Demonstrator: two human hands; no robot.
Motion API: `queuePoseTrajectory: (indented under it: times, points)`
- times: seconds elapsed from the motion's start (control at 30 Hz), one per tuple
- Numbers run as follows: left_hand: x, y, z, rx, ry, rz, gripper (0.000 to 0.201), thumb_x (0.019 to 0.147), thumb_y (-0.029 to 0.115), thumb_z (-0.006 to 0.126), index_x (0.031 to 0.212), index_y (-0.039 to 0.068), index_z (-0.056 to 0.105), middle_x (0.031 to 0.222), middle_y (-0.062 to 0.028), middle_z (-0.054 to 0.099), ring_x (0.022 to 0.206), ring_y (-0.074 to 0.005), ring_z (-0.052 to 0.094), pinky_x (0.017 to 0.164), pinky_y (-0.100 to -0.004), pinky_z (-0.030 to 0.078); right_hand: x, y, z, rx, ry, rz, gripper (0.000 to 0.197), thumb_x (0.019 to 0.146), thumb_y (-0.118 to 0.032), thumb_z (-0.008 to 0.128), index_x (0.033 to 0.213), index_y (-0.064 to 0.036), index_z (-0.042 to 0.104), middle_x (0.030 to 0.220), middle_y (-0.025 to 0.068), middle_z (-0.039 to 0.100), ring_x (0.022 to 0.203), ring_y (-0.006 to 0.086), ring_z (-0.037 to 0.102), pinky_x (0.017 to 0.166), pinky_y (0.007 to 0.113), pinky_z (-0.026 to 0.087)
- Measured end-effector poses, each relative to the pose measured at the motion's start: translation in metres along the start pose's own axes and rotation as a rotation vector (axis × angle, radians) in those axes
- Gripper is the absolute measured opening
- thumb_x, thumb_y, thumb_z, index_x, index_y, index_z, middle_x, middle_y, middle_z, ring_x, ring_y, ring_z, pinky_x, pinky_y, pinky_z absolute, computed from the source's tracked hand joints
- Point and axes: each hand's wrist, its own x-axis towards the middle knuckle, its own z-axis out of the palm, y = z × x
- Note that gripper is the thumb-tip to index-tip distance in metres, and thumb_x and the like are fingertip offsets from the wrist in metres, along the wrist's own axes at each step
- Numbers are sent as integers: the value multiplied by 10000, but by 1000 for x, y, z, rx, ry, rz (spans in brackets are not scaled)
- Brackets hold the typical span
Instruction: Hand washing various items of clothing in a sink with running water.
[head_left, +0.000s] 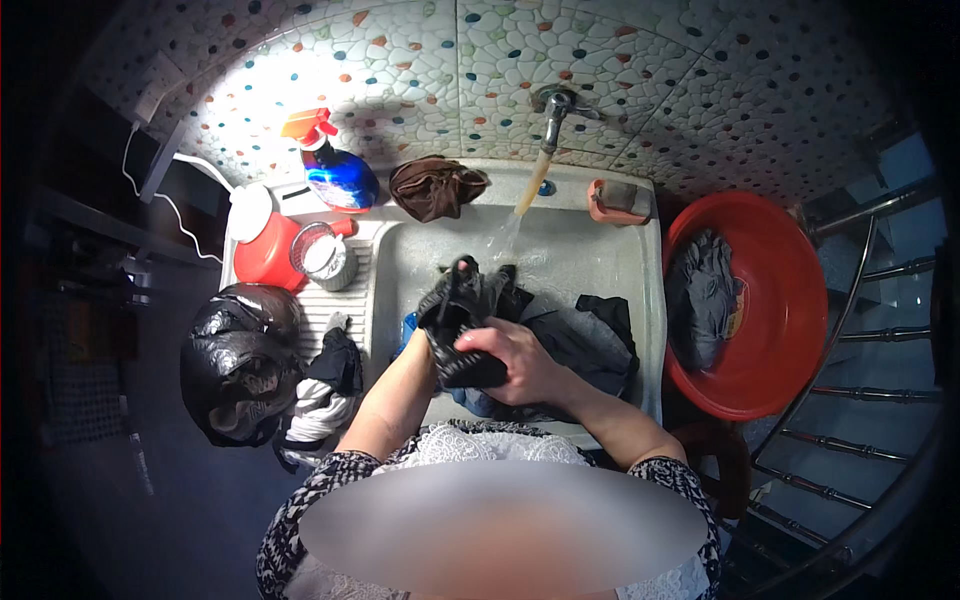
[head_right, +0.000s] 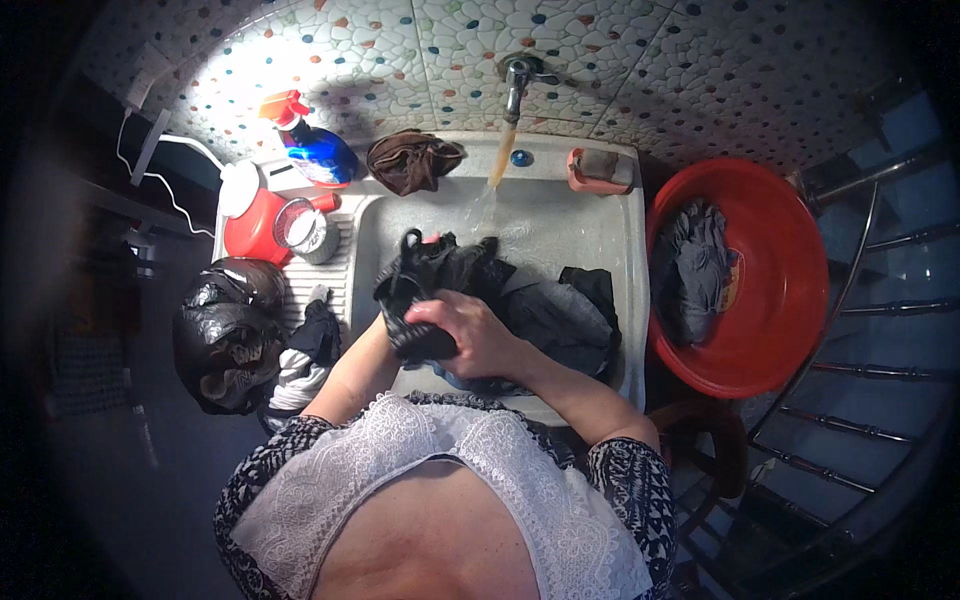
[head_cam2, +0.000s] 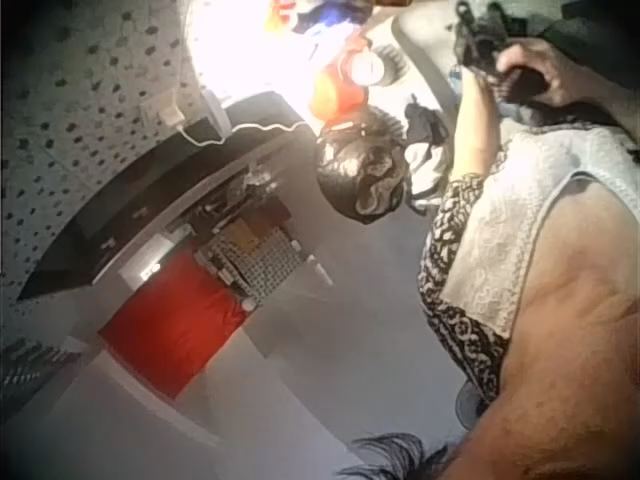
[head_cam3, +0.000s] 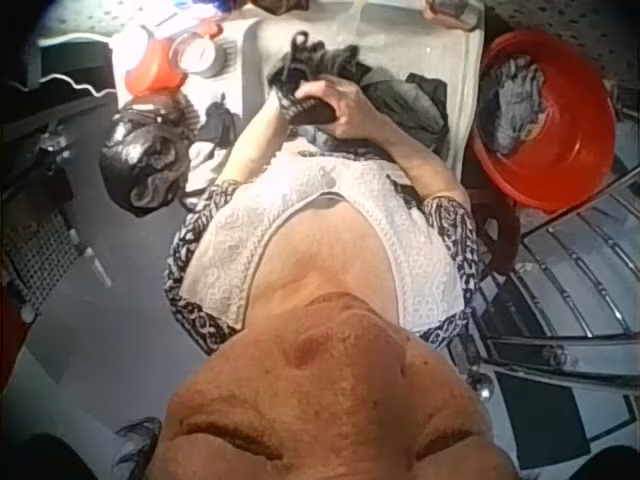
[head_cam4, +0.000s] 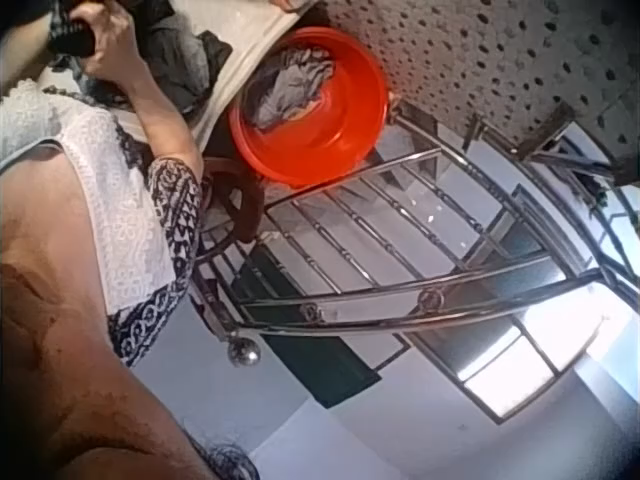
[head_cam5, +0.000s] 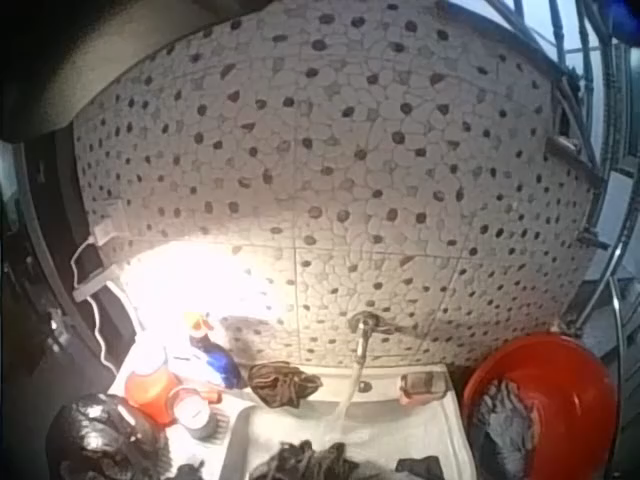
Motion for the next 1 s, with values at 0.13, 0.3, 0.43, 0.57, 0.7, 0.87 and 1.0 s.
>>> queuePoseTrajectory:
  times: [0.13,0.3,0.43,0.57,0.7,0.87,1.0]
  points:
    - [-2,32,18,1100,95,175,239,875,100,435,1043,10,579,971,-128,639,902,-244,610,867,-396,476,-30,29,-8,155,364,358,458,672,-101,684,1091,-71,505,992,75,570,881,197,566,807,335,458]
    - [-25,35,22,563,804,92,296,867,158,367,876,61,647,864,-110,672,829,-263,650,805,-477,507,-42,148,-50,663,681,1061,885,750,-387,669,1391,-67,150,1349,180,298,1184,320,377,937,470,365]
    - [-28,21,8,440,691,158,274,848,138,394,855,36,648,840,-115,671,772,-252,657,747,-462,534,-59,183,-37,793,269,1322,1032,764,-566,581,1423,-104,-65,1452,272,-6,1258,551,168,968,620,264]
    - [-31,10,14,656,653,133,257,871,136,419,981,-7,602,924,-157,651,818,-274,645,749,-436,533,-64,171,14,1119,272,1588,1176,701,-662,594,1399,-32,-111,1403,366,-38,1252,575,140,955,642,264]
    - [-27,-33,61,1579,561,315,371,716,97,567,1046,-71,544,949,-195,640,843,-296,645,741,-390,527,-70,156,37,1443,275,1352,1133,644,-773,524,1411,-46,114,1413,288,178,1241,537,240,957,675,221]
    - [-33,-74,83,2724,681,-98,419,680,186,534,966,-121,531,884,-288,617,882,-361,625,750,-391,508,-65,133,72,1679,399,924,922,647,-782,475,1313,-150,397,1313,96,436,1202,268,415,986,492,336]
    - [-38,-98,76,3090,275,-180,370,704,216,477,835,-116,575,810,-240,637,785,-354,635,711,-394,509,-86,148,93,1675,442,960,708,748,-670,520,1183,-111,505,1163,76,552,1072,239,521,903,410,418]
